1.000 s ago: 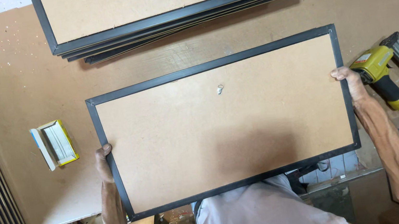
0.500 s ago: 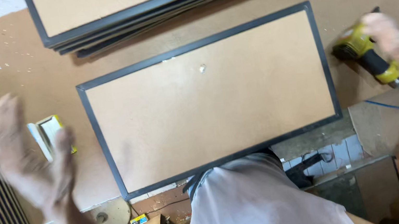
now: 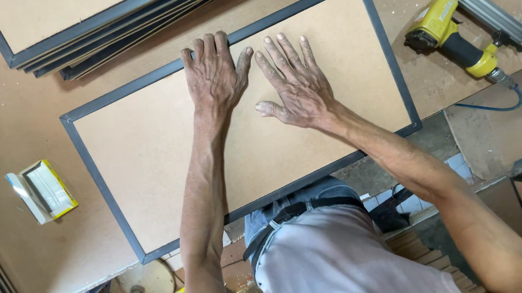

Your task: The person places a hardboard backing panel into a picture frame, aligns it, and uses a pneumatic nail gun to fasten the backing to the frame along its edges. They then stack the finished frame with others and repeat the fastening process on additional frames.

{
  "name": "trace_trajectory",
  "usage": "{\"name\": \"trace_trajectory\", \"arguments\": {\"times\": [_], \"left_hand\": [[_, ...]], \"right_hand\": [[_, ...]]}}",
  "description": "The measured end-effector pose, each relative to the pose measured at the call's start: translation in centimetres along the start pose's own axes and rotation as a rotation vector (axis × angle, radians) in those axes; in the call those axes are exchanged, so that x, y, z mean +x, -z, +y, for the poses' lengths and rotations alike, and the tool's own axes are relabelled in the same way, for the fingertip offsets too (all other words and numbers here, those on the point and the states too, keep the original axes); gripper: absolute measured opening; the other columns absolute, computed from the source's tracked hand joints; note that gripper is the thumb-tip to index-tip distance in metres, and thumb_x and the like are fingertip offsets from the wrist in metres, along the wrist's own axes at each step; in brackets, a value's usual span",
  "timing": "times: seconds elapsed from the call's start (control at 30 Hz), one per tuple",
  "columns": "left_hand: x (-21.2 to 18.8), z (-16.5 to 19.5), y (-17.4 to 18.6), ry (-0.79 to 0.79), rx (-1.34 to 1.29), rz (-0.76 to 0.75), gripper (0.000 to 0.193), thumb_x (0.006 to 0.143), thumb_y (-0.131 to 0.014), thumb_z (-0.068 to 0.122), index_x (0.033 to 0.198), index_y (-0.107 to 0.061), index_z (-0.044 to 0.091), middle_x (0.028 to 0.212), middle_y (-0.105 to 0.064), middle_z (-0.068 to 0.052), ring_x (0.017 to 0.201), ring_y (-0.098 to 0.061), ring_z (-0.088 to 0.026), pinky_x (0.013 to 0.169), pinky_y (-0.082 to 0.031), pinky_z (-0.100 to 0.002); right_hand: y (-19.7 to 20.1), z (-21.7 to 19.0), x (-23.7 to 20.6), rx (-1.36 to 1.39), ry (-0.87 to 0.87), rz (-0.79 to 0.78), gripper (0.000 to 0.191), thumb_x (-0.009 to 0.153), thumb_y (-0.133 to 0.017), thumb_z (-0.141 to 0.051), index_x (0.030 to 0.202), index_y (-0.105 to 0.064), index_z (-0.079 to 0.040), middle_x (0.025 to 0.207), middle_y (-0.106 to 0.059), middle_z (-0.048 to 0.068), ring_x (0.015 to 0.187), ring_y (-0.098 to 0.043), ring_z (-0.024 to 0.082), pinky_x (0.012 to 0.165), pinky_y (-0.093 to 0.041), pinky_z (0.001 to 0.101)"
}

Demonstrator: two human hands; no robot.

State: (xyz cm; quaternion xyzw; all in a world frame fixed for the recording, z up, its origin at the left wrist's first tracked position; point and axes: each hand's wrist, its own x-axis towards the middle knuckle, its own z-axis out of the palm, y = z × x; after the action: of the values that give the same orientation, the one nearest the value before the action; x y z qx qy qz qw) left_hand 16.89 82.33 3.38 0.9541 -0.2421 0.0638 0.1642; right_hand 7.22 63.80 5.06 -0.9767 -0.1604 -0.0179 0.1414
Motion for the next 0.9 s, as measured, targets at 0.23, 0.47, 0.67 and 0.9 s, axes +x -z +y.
{"name": "trace_trajectory", "arguments": {"times": [0.23, 0.47, 0.67, 0.9], "left_hand": [[2.6, 0.0, 1.3, 0.085, -0.015, -0.115, 0.071, 0.092, -0.060, 0.074, 0.090, -0.067, 0.004, 0.077, -0.067, -0.016, 0.076, -0.064, -0.032, 0.076, -0.046, -0.049], [3.4, -0.7, -0.5, 0.051, -0.035, -0.119, 0.082, 0.089, -0.058, 0.084, 0.072, -0.065, 0.004, 0.061, -0.056, -0.014, 0.060, -0.054, -0.029, 0.063, -0.040, -0.048], [3.4, -1.9, -2.4, -0.038, -0.015, -0.057, 0.087, 0.094, -0.050, 0.088, 0.068, -0.062, 0.005, 0.058, -0.042, -0.007, 0.058, -0.037, -0.022, 0.060, -0.029, -0.043], [2.4, 2.4, -0.5, -0.272, 0.101, 0.104, 0.077, 0.097, -0.048, 0.073, 0.122, -0.062, 0.002, 0.121, -0.061, -0.024, 0.115, -0.056, -0.037, 0.102, -0.039, -0.055]], "right_hand": [[1.4, -7.0, -9.0, 0.053, 0.050, 0.054, 0.089, 0.088, -0.055, -0.070, 0.149, -0.049, -0.005, 0.157, -0.042, 0.020, 0.148, -0.034, 0.042, 0.119, -0.021, 0.0679], [-2.9, -9.0, -13.6, -0.033, 0.008, 0.641, 0.055, 0.096, -0.055, -0.048, 0.115, -0.078, -0.003, 0.122, -0.074, 0.013, 0.116, -0.071, 0.031, 0.110, -0.048, 0.0538], [-3.5, -9.3, -14.2, -0.015, -0.063, 0.625, 0.046, 0.091, -0.060, -0.041, 0.113, -0.079, -0.005, 0.119, -0.076, 0.012, 0.115, -0.072, 0.029, 0.107, -0.050, 0.0506], [0.2, -2.0, -14.6, 0.081, -0.310, 0.411, 0.040, 0.093, -0.070, -0.034, 0.120, -0.075, -0.005, 0.131, -0.070, 0.015, 0.128, -0.065, 0.033, 0.115, -0.048, 0.0458]]}}
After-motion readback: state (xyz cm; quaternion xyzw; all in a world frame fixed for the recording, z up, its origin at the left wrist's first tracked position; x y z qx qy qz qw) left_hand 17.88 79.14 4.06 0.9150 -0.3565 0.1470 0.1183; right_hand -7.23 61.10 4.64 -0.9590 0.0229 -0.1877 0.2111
